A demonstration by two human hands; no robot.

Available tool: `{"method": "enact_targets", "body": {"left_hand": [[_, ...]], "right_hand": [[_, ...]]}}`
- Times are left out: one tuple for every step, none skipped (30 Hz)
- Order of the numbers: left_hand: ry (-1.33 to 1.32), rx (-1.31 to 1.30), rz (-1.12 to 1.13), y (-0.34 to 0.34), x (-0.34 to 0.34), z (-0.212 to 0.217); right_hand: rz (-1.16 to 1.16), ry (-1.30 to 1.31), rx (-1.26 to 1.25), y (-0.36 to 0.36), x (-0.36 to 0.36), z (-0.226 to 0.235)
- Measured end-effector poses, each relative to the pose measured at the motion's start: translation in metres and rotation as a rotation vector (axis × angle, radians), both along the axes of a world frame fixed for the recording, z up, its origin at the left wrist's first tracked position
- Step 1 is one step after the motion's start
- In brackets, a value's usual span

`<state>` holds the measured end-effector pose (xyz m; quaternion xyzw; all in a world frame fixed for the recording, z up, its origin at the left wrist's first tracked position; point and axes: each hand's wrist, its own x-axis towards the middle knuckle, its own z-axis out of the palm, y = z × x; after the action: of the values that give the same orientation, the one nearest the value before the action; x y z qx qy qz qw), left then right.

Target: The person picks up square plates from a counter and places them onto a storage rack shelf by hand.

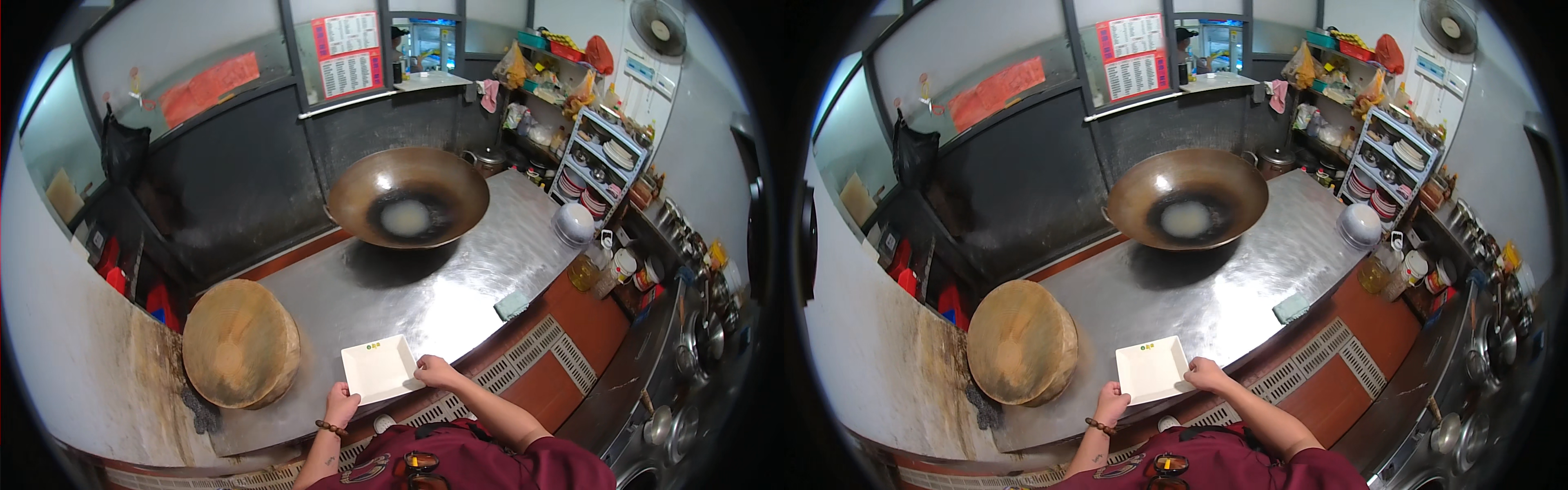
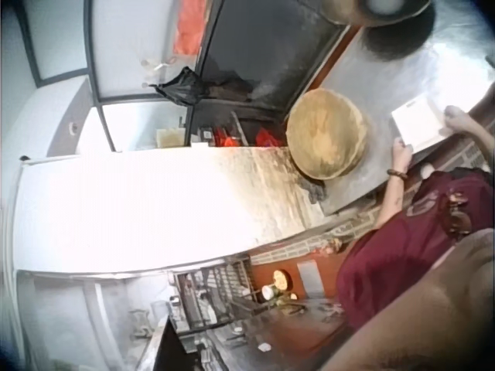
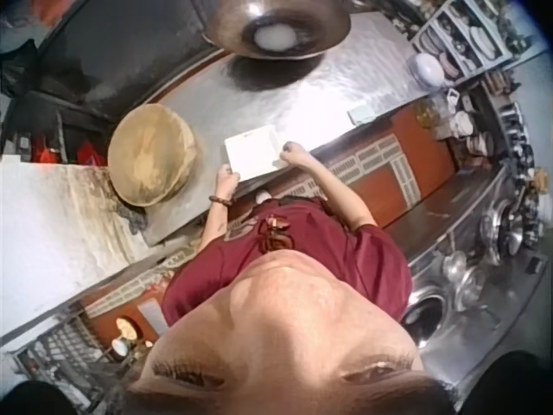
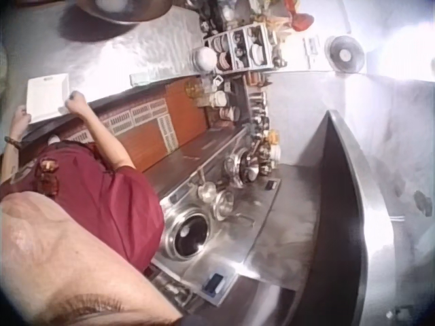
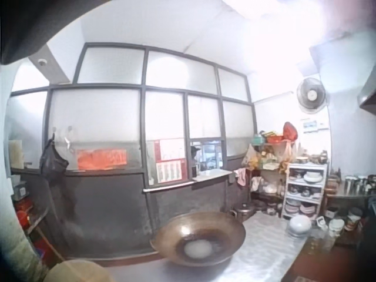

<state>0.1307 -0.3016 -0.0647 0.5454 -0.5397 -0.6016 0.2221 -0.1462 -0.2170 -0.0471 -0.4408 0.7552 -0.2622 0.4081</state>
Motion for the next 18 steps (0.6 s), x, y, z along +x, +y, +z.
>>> {"method": "enact_targets", "body": {"left_hand": [[-0.022, -0.024, -0.038, 0.003, -0.010, 0.005], [-0.028, -0.037, -0.047, 0.006, -0.019, 0.004], [-0.053, -0.067, -0.089, 0.009, -0.027, 0.002], [-0.078, -0.097, -0.133, 0.012, -0.038, 0.001], [-0.086, -0.067, -0.181, 0.020, -0.062, 0.016], [-0.089, -0.080, -0.198, 0.025, -0.077, 0.017], [-0.112, -0.079, -0.239, 0.031, -0.090, 0.015], [-0.134, -0.074, -0.281, 0.040, -0.105, 0.016], [-0.113, -0.039, -0.302, 0.046, -0.122, 0.017], [-0.114, -0.046, -0.322, 0.052, -0.138, 0.017], [-0.127, -0.012, -0.364, 0.060, -0.155, 0.026], [-0.139, 0.019, -0.412, 0.067, -0.172, 0.031], [-0.142, 0.012, -0.431, 0.073, -0.188, 0.032], [-0.176, -0.014, -0.510, 0.079, -0.203, 0.035], [-0.211, -0.039, -0.589, 0.086, -0.218, 0.037], [-0.215, -0.044, -0.617, 0.093, -0.233, 0.040], [-0.210, -0.053, -0.650, 0.103, -0.250, 0.050], [-0.205, -0.064, -0.676, 0.112, -0.265, 0.058]], "right_hand": [[-0.014, -0.008, -0.009, 0.009, -0.009, 0.001], [-0.065, -0.092, 0.049, 0.017, -0.016, 0.016], [-0.118, -0.177, 0.106, 0.024, -0.025, 0.024], [-0.129, -0.184, 0.091, 0.033, -0.035, 0.019], [-0.167, -0.217, 0.065, 0.051, -0.052, 0.009], [-0.185, -0.251, 0.039, 0.063, -0.062, 0.007], [-0.213, -0.228, 0.007, 0.077, -0.073, 0.005], [-0.231, -0.229, -0.003, 0.094, -0.085, 0.004], [-0.260, -0.183, -0.060, 0.110, -0.096, 0.004], [-0.290, -0.135, -0.115, 0.125, -0.107, 0.003], [-0.340, -0.193, -0.046, 0.140, -0.116, 0.027], [-0.359, -0.195, -0.054, 0.156, -0.124, 0.034], [-0.404, -0.182, -0.076, 0.172, -0.134, 0.037], [-0.459, -0.171, -0.096, 0.189, -0.143, 0.036], [-0.485, -0.119, -0.146, 0.204, -0.152, 0.027], [-0.513, -0.122, -0.150, 0.218, -0.163, 0.018], [-0.556, -0.157, -0.176, 0.232, -0.172, 0.009], [-0.591, -0.192, -0.205, 0.244, -0.180, 0.006]]}}
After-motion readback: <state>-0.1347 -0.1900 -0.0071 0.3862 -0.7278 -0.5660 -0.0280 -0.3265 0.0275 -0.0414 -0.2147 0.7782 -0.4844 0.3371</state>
